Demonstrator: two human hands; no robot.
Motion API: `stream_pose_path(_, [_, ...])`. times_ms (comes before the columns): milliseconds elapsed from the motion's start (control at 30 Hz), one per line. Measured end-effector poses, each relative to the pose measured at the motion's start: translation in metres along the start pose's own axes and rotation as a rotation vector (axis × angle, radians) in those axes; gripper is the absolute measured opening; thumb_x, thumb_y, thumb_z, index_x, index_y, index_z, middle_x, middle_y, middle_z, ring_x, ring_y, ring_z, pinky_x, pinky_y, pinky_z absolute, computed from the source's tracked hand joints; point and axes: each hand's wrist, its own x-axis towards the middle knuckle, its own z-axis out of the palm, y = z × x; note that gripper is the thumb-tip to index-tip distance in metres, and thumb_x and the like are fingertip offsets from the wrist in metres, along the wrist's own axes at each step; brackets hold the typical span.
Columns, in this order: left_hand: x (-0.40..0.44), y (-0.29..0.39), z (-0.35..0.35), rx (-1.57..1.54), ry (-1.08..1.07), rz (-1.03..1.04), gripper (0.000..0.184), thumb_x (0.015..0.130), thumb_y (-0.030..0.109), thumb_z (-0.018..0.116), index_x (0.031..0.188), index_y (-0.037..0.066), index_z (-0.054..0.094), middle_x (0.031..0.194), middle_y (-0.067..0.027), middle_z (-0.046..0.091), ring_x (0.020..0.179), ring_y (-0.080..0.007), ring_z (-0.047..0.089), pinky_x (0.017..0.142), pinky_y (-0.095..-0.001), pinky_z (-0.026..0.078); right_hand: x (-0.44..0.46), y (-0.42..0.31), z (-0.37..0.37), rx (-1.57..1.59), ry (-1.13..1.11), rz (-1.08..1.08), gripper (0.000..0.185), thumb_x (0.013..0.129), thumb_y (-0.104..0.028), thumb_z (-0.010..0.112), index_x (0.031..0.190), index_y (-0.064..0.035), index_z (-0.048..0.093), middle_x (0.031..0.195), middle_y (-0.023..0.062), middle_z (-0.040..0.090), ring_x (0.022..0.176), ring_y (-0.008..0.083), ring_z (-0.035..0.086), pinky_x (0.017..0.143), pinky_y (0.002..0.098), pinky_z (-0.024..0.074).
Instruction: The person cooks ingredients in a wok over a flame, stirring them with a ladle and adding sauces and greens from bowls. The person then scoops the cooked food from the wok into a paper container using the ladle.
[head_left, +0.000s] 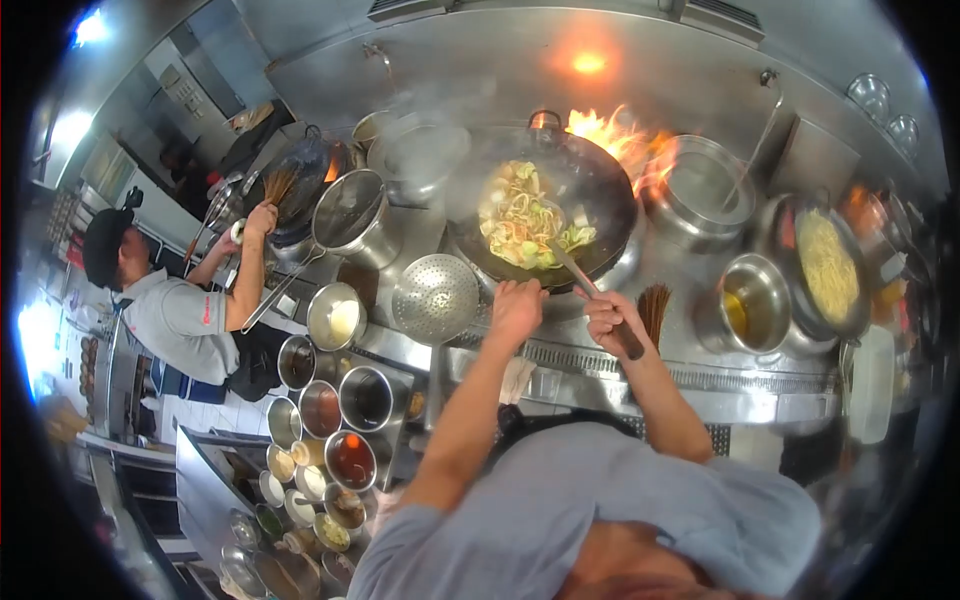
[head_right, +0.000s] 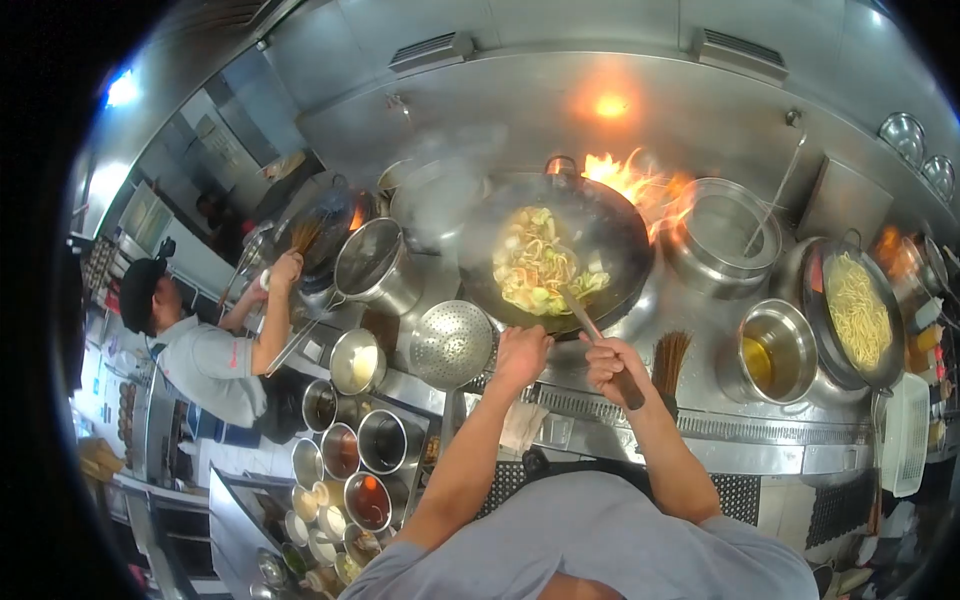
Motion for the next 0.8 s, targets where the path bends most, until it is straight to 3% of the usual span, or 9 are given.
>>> stream_pose_path(200, [-0.008,-0.004,-0.004,0.006,0.047,0.006,0.02,0.09,0.022,0.057,0.081,0.004,0.061,0.08,-0.0143,0.064,0.088,-0.0339,0.058,0.087,-0.0452,0.04,-0.022,-0.006,0.027,-0.07,0.008,0.063,0.03,0.093,-0.008,0.047,0.121,0.0012,0.049,0.063,-0.0047,0.047,0.042,0.0047,0.042,0.044,0.0236,0.0378])
stream_pose_path(267, [-0.002,-0.007,-0.003,-0.004,0.049,-0.001,0.018,0.089,0.02,0.058,0.081,0.005,0.061,0.08,-0.0147,0.064,0.087,-0.0342,0.057,0.087,-0.0452,0.04,-0.026,-0.014,0.04,-0.48,0.163,-0.028,0.032,0.091,-0.006,0.05,0.123,-0.0032,0.048,0.063,-0.0037,0.044,0.043,0.0059,0.041,0.044,0.0237,0.0365])
stream_pose_path(333, [-0.004,-0.008,0.002,-0.011,0.068,0.015,0.017,0.089,0.021,0.058,0.082,0.006,0.059,0.082,-0.0132,0.064,0.087,-0.033,0.057,0.089,-0.045,0.039,-0.035,-0.013,0.059,-0.612,0.262,-0.087,0.043,0.086,-0.003,0.052,0.128,-0.0077,0.046,0.063,-0.0019,0.043,0.043,0.0079,0.041,0.042,0.0245,0.0348])
stream_pose_path(400, [-0.005,-0.01,0.001,-0.013,0.084,0.035,0.016,0.089,0.022,0.058,0.083,0.007,0.058,0.084,-0.0117,0.065,0.087,-0.0318,0.057,0.091,-0.0449,0.039,-0.038,-0.015,0.065,-1.158,0.328,-0.245,0.056,0.082,-0.003,0.052,0.137,-0.0073,0.041,0.066,0.0033,0.049,0.044,0.0113,0.046,0.041,0.0275,0.0383])
stream_pose_path(433, [-0.006,-0.009,0.002,0.009,0.079,0.016,0.015,0.089,0.021,0.058,0.084,0.007,0.058,0.085,-0.0113,0.065,0.088,-0.0319,0.057,0.091,-0.045,0.039,-0.04,-0.015,0.067,-1.154,0.338,-0.248,0.056,0.082,-0.003,0.052,0.137,-0.0073,0.041,0.066,0.0033,0.049,0.044,0.0113,0.046,0.041,0.0275,0.0383])
stream_pose_path(500, [-0.006,-0.006,0.002,0.026,0.068,0.0,0.015,0.09,0.021,0.058,0.085,0.007,0.058,0.087,-0.011,0.066,0.09,-0.0319,0.056,0.091,-0.0451,0.039,-0.041,-0.012,0.072,-1.667,0.51,-0.392,0.069,0.079,-0.004,0.052,0.145,-0.0083,0.033,0.07,0.0093,0.055,0.046,0.0145,0.052,0.043,0.0296,0.0425])
stream_pose_path(733, [-0.008,0.005,-0.001,-0.05,0.074,-0.119,0.016,0.091,0.021,0.057,0.087,0.006,0.058,0.092,-0.0126,0.065,0.095,-0.0326,0.055,0.087,-0.0468,0.044,-0.07,0.002,0.036,-2.005,0.54,-0.433,0.07,0.079,-0.002,0.048,0.147,-0.0123,0.032,0.07,0.0118,0.057,0.044,0.0144,0.052,0.042,0.0299,0.0427])
stream_pose_path(800, [-0.009,0.004,-0.003,-0.098,0.052,-0.117,0.016,0.092,0.021,0.056,0.087,0.006,0.058,0.093,-0.0127,0.065,0.095,-0.0329,0.055,0.084,-0.0465,0.046,-0.09,0.013,0.062,-1.677,0.51,-0.094,0.069,0.08,-0.003,0.049,0.147,-0.0135,0.034,0.069,0.012,0.058,0.043,0.0154,0.051,0.044,0.0318,0.0432])
